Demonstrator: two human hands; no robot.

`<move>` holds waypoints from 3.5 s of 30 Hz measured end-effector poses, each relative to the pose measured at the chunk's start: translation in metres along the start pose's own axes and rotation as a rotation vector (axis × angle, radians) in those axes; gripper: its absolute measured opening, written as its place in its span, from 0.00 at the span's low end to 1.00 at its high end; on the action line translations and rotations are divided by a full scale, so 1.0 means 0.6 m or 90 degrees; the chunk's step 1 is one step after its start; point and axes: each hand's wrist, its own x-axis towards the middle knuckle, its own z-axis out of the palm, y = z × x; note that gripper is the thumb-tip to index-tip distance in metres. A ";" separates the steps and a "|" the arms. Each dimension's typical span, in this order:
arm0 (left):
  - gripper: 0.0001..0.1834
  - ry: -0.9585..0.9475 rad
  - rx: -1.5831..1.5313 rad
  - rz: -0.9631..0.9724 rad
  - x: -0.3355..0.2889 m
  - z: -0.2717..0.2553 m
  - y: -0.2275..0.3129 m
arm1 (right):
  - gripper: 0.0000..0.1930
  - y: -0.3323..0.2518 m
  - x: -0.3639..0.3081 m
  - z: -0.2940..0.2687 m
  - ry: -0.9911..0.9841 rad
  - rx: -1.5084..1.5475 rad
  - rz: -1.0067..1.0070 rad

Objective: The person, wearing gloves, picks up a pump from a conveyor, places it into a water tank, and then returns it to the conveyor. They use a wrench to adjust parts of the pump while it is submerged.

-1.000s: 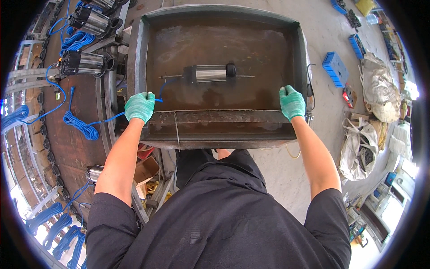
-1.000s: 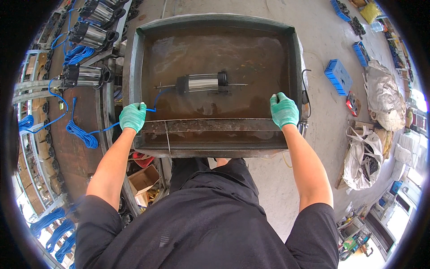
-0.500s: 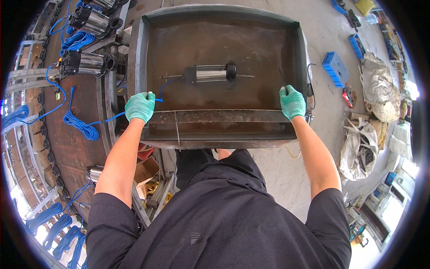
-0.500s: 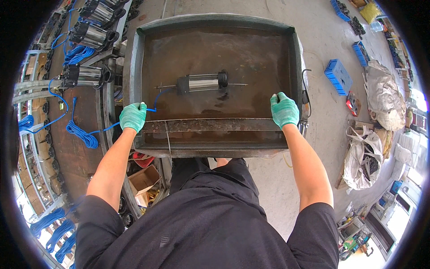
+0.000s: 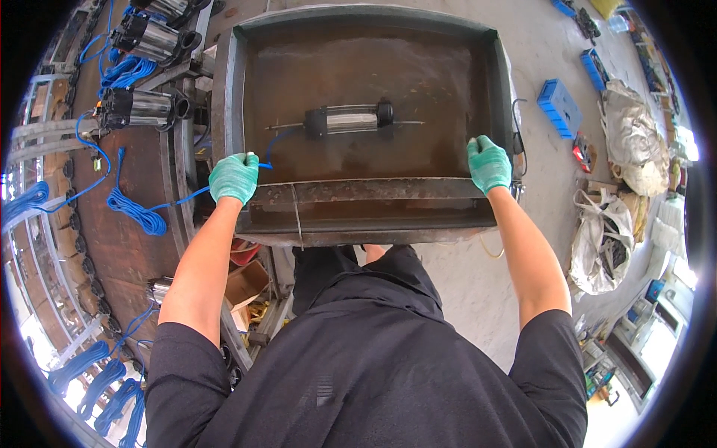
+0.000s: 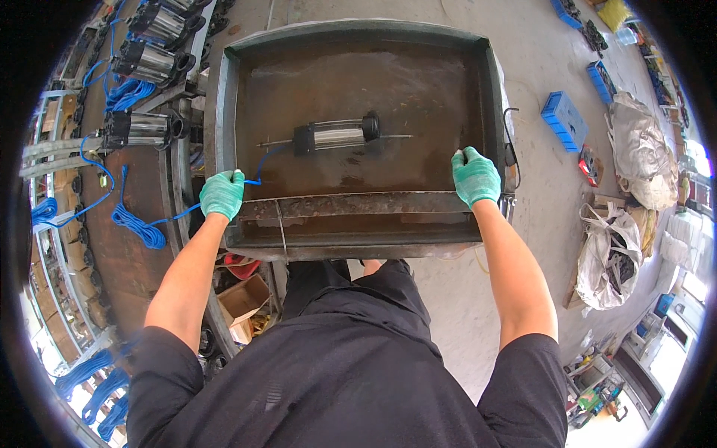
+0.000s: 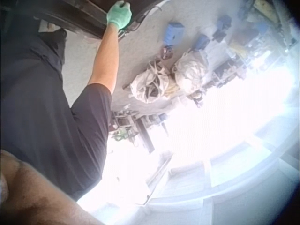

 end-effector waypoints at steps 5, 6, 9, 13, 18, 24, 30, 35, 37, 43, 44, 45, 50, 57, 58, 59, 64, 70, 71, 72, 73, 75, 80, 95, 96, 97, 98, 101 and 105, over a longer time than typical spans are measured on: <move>0.23 0.004 -0.009 0.008 -0.002 0.003 -0.003 | 0.19 -0.003 -0.001 -0.004 0.010 0.013 -0.002; 0.23 0.005 -0.011 0.014 -0.002 0.002 0.001 | 0.19 -0.002 -0.001 -0.004 0.010 0.014 0.003; 0.23 0.017 -0.005 0.033 -0.003 0.004 0.001 | 0.19 0.000 0.000 -0.005 -0.003 0.011 0.012; 0.19 0.102 -0.026 0.110 -0.002 0.025 -0.017 | 0.19 -0.003 0.000 -0.005 -0.008 0.014 0.016; 0.10 0.129 -0.094 0.226 0.011 0.026 -0.008 | 0.19 -0.001 -0.006 -0.007 -0.004 0.032 0.017; 0.15 0.013 -0.316 0.326 0.034 0.012 0.153 | 0.18 -0.003 -0.002 -0.010 -0.002 0.058 0.018; 0.16 -0.154 -0.184 0.367 0.075 0.042 0.361 | 0.18 0.004 -0.002 -0.018 -0.001 0.091 0.028; 0.11 -0.438 -0.516 0.003 0.096 0.079 0.450 | 0.18 0.013 -0.001 -0.011 0.017 0.121 0.001; 0.09 -0.473 -0.692 -0.137 0.101 0.093 0.454 | 0.19 0.015 -0.005 -0.012 0.007 0.128 0.006; 0.09 -0.473 -0.734 -0.130 0.067 0.101 0.432 | 0.19 0.019 -0.015 -0.022 0.002 0.141 0.009; 0.09 -0.446 -0.741 -0.114 0.053 0.098 0.430 | 0.19 0.019 -0.016 -0.022 -0.002 0.141 0.011; 0.08 -0.433 -0.749 -0.114 0.050 0.097 0.423 | 0.19 0.018 -0.014 -0.020 -0.003 0.143 0.012; 0.07 -0.384 -0.728 -0.127 0.031 0.096 0.390 | 0.18 0.017 -0.007 -0.010 0.005 0.143 -0.001; 0.11 -0.276 -0.704 -0.022 0.008 0.114 0.355 | 0.18 0.018 -0.002 -0.004 0.015 0.132 -0.006; 0.11 -0.276 -0.704 -0.023 0.008 0.117 0.351 | 0.18 0.018 -0.001 -0.002 0.014 0.132 -0.006; 0.11 -0.264 -0.695 -0.012 0.008 0.121 0.346 | 0.18 0.019 0.000 -0.001 0.009 0.129 -0.003; 0.11 -0.210 -0.656 0.019 0.001 0.131 0.336 | 0.19 0.018 -0.006 -0.010 0.003 0.122 -0.001; 0.09 -0.162 -0.663 -0.002 -0.013 0.130 0.343 | 0.19 0.022 -0.006 -0.007 0.000 0.127 -0.003; 0.09 -0.163 -0.663 -0.001 -0.014 0.130 0.343 | 0.19 0.022 -0.007 -0.007 0.000 0.127 -0.002; 0.09 -0.159 -0.659 -0.001 -0.012 0.130 0.341 | 0.19 0.021 -0.007 -0.008 -0.001 0.129 -0.003; 0.10 -0.154 -0.654 -0.002 -0.010 0.131 0.339 | 0.19 0.020 -0.007 -0.009 -0.003 0.132 -0.005; 0.10 -0.153 -0.650 0.003 -0.008 0.134 0.339 | 0.19 0.020 -0.006 -0.008 0.000 0.132 -0.002; 0.10 -0.157 -0.648 0.012 -0.010 0.131 0.341 | 0.19 0.022 -0.006 -0.004 0.012 0.127 -0.005; 0.06 -0.149 -0.645 0.002 -0.006 0.131 0.335 | 0.18 0.023 -0.008 -0.005 0.020 0.143 -0.014; 0.06 -0.148 -0.634 0.001 -0.007 0.129 0.336 | 0.18 0.023 -0.007 -0.004 0.021 0.143 -0.015; 0.05 -0.147 -0.623 -0.001 -0.007 0.128 0.336 | 0.18 0.023 -0.007 -0.003 0.022 0.143 -0.015; 0.05 -0.148 -0.623 0.000 -0.008 0.127 0.337 | 0.18 0.023 -0.007 -0.003 0.022 0.143 -0.014; 0.05 -0.148 -0.629 -0.004 -0.008 0.128 0.339 | 0.18 0.024 -0.008 -0.002 0.028 0.142 -0.012; 0.06 -0.146 -0.644 -0.013 -0.010 0.125 0.340 | 0.18 0.025 -0.007 0.000 0.032 0.148 -0.015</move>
